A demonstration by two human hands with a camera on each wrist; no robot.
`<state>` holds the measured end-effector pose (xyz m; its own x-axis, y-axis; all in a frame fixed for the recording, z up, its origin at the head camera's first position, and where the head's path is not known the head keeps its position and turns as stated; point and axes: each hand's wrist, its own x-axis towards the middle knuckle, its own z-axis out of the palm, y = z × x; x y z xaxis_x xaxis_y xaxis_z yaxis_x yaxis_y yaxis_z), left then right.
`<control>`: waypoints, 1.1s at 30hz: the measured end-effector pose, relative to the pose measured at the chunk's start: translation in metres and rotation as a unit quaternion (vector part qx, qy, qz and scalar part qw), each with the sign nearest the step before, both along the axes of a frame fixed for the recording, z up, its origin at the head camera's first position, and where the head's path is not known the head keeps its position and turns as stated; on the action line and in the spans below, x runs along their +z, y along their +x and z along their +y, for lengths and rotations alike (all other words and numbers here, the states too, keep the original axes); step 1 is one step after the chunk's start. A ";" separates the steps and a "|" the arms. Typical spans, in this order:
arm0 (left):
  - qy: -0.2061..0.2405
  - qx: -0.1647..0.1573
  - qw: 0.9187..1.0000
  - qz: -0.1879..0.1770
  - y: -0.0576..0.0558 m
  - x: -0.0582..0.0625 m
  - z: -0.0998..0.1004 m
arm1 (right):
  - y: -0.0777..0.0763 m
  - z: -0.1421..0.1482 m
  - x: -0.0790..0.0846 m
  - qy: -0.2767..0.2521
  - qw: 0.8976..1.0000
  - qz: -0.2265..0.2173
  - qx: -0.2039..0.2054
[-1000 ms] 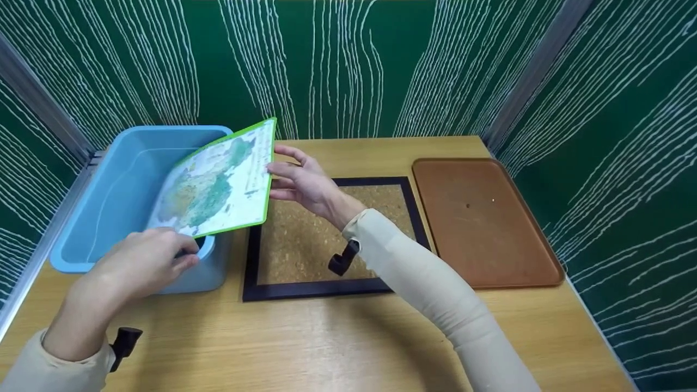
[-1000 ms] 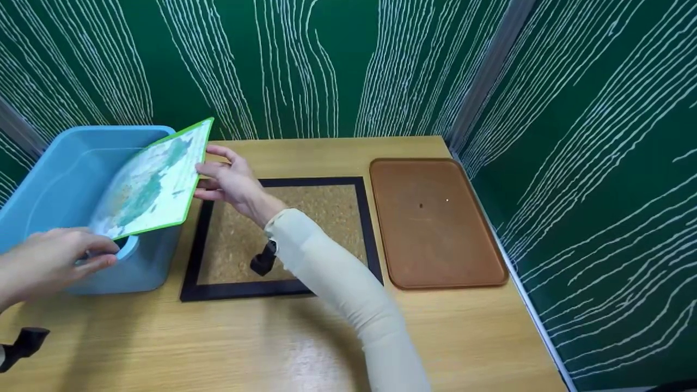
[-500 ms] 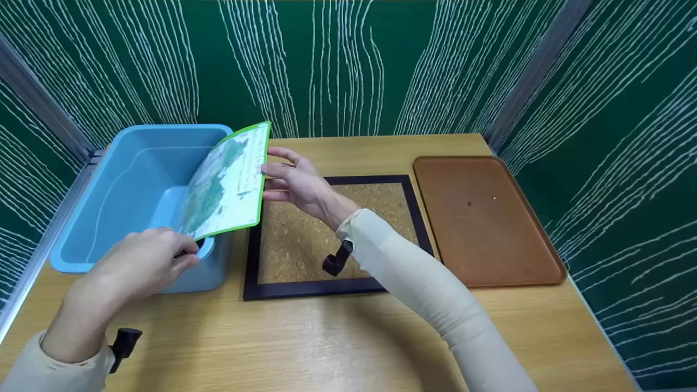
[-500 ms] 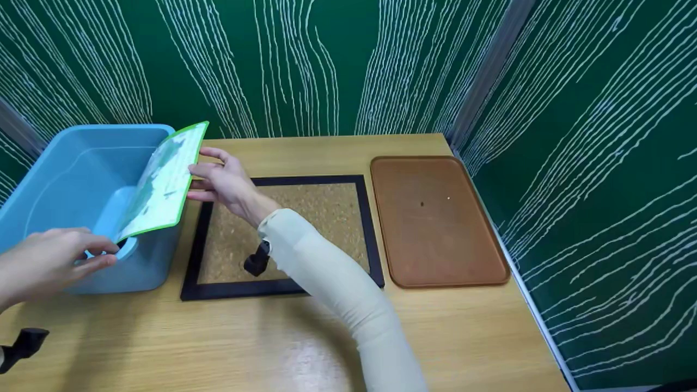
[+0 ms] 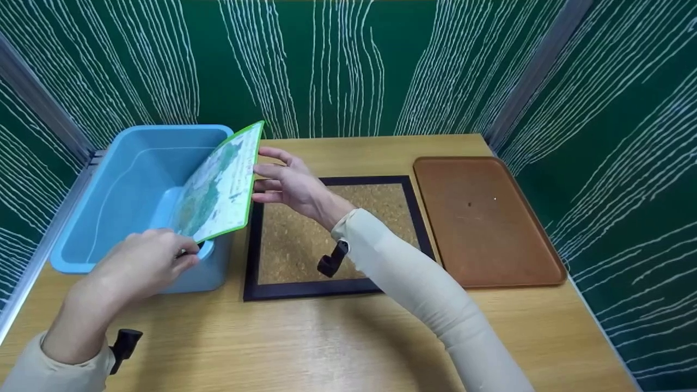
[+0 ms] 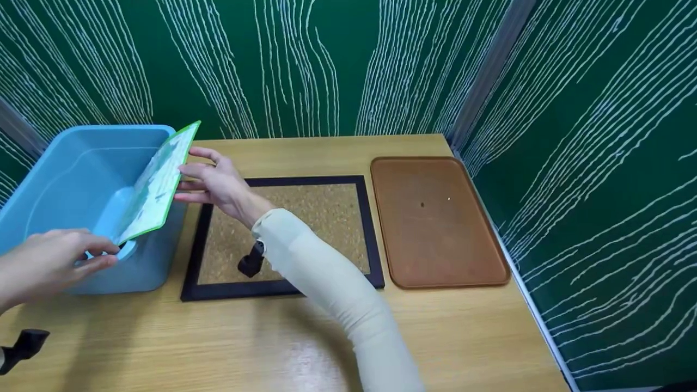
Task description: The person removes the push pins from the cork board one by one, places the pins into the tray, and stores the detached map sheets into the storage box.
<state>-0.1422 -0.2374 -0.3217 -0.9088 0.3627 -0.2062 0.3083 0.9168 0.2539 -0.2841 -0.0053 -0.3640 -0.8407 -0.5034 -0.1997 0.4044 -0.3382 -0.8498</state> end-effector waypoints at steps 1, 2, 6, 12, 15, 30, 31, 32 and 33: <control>0.000 0.000 1.000 0.000 0.000 0.000 0.000 | 0.000 -0.001 0.000 -0.001 1.000 0.001 0.000; 0.001 0.001 1.000 0.000 0.000 0.000 0.000 | 0.000 -0.003 0.000 -0.002 1.000 0.001 0.001; 0.004 0.005 1.000 -0.002 0.001 0.001 0.000 | 0.000 -0.007 -0.001 -0.002 1.000 0.003 0.005; 0.007 0.005 1.000 -0.003 0.001 0.000 -0.001 | 0.000 -0.012 -0.003 0.014 1.000 0.011 0.001; 0.008 0.001 1.000 0.008 0.001 -0.001 -0.001 | 0.001 -0.015 -0.006 0.018 1.000 0.014 -0.001; 0.016 0.011 1.000 -0.008 0.001 -0.002 0.000 | -0.002 -0.014 -0.014 0.013 1.000 -0.014 -0.014; 0.016 0.010 1.000 -0.006 0.001 -0.002 0.000 | -0.002 -0.014 -0.014 0.012 1.000 -0.016 -0.013; 0.016 0.010 1.000 -0.005 0.000 -0.002 0.000 | -0.002 -0.013 -0.014 0.010 1.000 -0.017 -0.012; 0.015 0.010 1.000 -0.004 0.000 -0.002 0.000 | -0.002 -0.013 -0.014 0.008 1.000 -0.018 -0.011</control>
<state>-0.1417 -0.2372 -0.3237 -0.9142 0.3510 -0.2023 0.2882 0.9144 0.2843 -0.2858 -0.0180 -0.3778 -0.8439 -0.4805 -0.2387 0.4278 -0.3340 -0.8399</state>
